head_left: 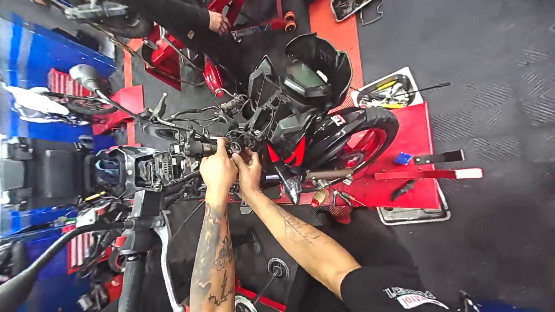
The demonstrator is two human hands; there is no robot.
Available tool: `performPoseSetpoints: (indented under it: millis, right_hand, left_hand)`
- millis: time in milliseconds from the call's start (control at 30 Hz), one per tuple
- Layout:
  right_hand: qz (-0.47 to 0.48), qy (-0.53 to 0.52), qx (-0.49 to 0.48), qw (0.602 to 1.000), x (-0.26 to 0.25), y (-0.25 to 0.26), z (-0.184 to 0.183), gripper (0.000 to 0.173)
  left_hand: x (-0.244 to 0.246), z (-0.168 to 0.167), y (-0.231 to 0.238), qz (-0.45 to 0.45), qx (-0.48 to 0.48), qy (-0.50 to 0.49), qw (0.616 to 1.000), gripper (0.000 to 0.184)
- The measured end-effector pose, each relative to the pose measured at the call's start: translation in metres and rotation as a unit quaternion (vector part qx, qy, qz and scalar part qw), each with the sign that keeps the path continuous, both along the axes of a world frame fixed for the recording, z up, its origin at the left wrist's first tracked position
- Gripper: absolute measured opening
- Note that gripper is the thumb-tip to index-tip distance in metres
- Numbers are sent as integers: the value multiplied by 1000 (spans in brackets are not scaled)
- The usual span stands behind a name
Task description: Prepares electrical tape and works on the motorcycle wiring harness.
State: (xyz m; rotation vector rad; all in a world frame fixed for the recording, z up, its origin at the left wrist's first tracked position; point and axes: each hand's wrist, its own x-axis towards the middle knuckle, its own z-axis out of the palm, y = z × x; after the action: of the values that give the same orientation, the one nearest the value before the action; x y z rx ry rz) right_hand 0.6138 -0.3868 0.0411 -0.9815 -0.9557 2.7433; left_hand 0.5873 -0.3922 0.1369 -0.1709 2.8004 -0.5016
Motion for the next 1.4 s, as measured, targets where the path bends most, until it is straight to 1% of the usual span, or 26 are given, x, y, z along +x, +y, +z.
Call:
performPoseSetpoints:
  millis: [200, 233, 300, 333, 367, 400, 467, 500, 567, 633, 667, 733, 767, 833, 867, 967, 1033, 1133, 1233, 1300, 1400]
  right_hand:
    - [28, 29, 9, 999, 4, 8, 1, 26]
    - [30, 36, 19, 999, 7, 8, -1, 25]
    - [50, 59, 39, 996, 11, 12, -7, 21]
    - [66, 70, 39, 995, 16, 14, -11, 18]
    - [74, 80, 34, 994, 19, 17, -15, 17]
    - [77, 81, 34, 993, 21, 17, -20, 21]
    - [88, 62, 39, 993, 21, 19, -25, 34]
    - [90, 42, 38, 994, 21, 19, -25, 36]
    - [96, 9, 60, 994, 18, 17, -25, 33]
    - [117, 1, 116, 986, 19, 16, -27, 22]
    - [138, 6, 142, 980, 20, 17, -28, 21]
    - [175, 23, 186, 967, 20, 19, -27, 38]
    - [191, 34, 215, 957, 16, 21, -29, 38]
    - [217, 47, 253, 942, 11, 21, -31, 26]
    - [224, 55, 262, 937, 7, 20, -34, 25]
    - [243, 92, 267, 928, 3, 17, -41, 27]
    - [272, 105, 273, 917, -3, 23, -41, 27]
    - [320, 85, 298, 896, -12, 28, -27, 29]
    - [308, 57, 343, 886, -15, 16, -24, 30]
    - [300, 46, 362, 882, -15, 11, -26, 30]
    - [293, 44, 362, 884, -20, 9, -32, 28]
  left_hand:
    - [4, -1, 1, -17, -5, 1, 1000, 56]
    - [4, -1, 0, -18, -11, -8, 1000, 53]
    - [1, -1, -1, -31, -14, -29, 999, 38]
    - [1, -2, -3, -39, -19, -43, 998, 33]
    - [-1, -2, -5, -43, -21, -58, 997, 32]
    - [-2, -1, -6, -45, -20, -76, 996, 31]
    - [-8, 1, -8, -39, -11, -112, 993, 31]
    - [-11, 3, -8, -34, -2, -128, 991, 31]
    - [-18, 5, -12, -25, 22, -152, 988, 32]
    - [-24, 8, -16, -12, 48, -162, 986, 32]
    - [-26, 8, -17, -5, 55, -162, 985, 32]
    - [-25, 6, -18, 11, 57, -154, 986, 33]
    - [-27, 5, -16, 18, 57, -148, 987, 34]
    - [-27, 5, -13, 35, 57, -139, 988, 36]
    - [-27, 5, -11, 42, 53, -132, 989, 37]
    - [-25, 3, -6, 62, 34, -107, 992, 44]
    - [-23, -1, -2, 63, 9, -85, 994, 41]
    - [-15, -6, 1, 46, 0, -35, 998, 35]
    - [-10, -9, -3, 9, 9, 10, 1000, 33]
    - [-7, -10, -6, -15, 9, 17, 1000, 33]
    - [-4, -11, -7, -23, 15, 23, 999, 33]
